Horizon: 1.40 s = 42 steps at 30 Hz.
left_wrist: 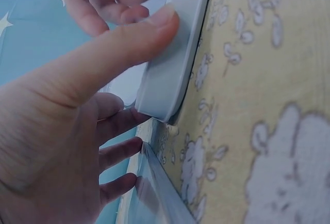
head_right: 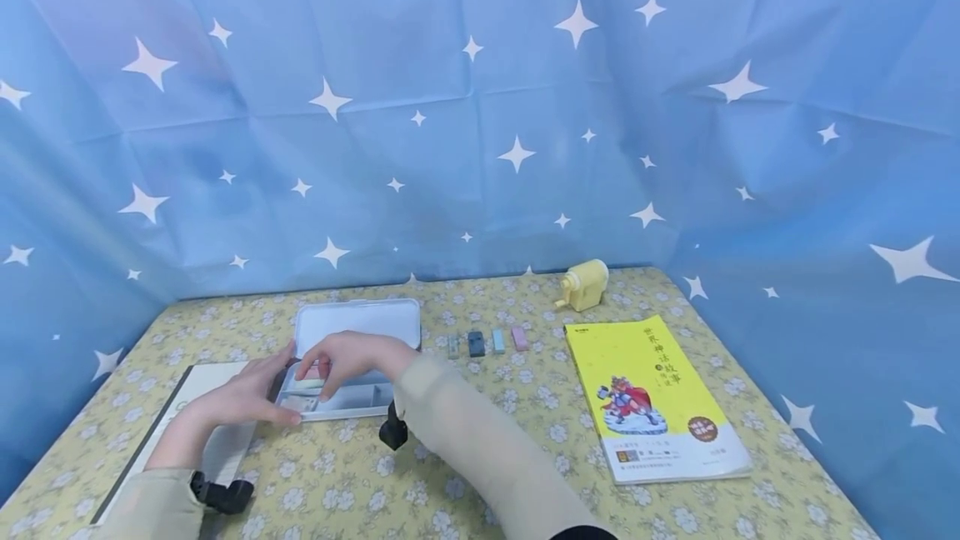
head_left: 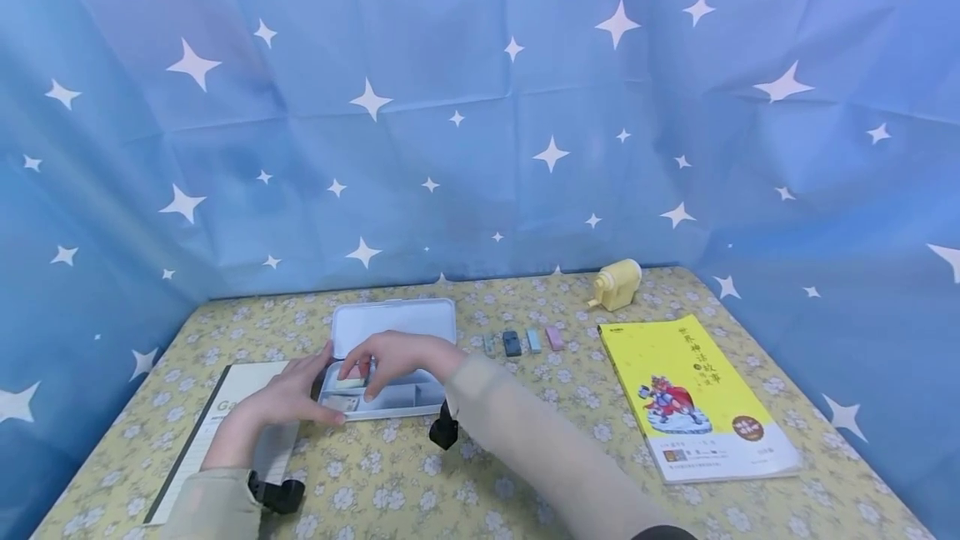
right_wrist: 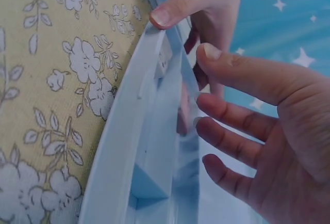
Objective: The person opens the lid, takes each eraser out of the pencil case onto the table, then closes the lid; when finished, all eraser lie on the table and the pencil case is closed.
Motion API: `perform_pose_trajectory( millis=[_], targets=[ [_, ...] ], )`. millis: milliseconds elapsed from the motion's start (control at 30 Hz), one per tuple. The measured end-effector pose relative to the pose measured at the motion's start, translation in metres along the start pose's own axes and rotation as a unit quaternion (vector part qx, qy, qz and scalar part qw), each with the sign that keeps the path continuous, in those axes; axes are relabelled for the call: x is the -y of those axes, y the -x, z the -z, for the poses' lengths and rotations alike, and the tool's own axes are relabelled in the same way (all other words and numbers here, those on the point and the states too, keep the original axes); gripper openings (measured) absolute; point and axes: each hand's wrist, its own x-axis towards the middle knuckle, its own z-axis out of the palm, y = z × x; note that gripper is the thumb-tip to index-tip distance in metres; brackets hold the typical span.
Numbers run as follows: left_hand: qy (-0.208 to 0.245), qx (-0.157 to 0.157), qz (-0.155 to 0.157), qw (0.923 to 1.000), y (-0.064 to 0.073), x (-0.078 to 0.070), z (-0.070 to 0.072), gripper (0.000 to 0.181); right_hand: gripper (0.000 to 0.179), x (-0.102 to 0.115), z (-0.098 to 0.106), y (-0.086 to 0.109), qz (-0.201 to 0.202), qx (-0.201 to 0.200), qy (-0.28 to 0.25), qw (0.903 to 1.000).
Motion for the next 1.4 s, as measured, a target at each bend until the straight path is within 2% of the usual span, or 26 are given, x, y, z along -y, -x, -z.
perform_pose_trajectory(
  millis=[433,600,733,900,1400],
  targets=[
    [-0.001,-0.004,-0.011,0.9999,0.000,0.000,0.001,0.125,0.050,0.007,-0.007,-0.018,-0.021,0.039,0.037,0.9983],
    [0.004,-0.002,-0.016,0.9999,-0.001,0.001,0.001,0.125,0.048,0.008,-0.012,-0.024,-0.009,0.050,0.054,0.9972],
    [0.007,-0.001,-0.015,0.9999,-0.001,0.000,0.002,0.125,0.048,0.007,-0.016,-0.026,-0.005,0.045,0.062,0.9970],
    [0.008,-0.007,-0.014,0.9998,0.000,0.000,0.002,0.126,0.047,0.008,-0.018,-0.028,0.004,0.043,0.100,0.9941],
    [0.004,-0.007,-0.018,0.9998,-0.001,0.001,0.002,0.126,0.047,0.010,-0.023,-0.034,-0.001,0.039,0.155,0.9872]
  ],
)
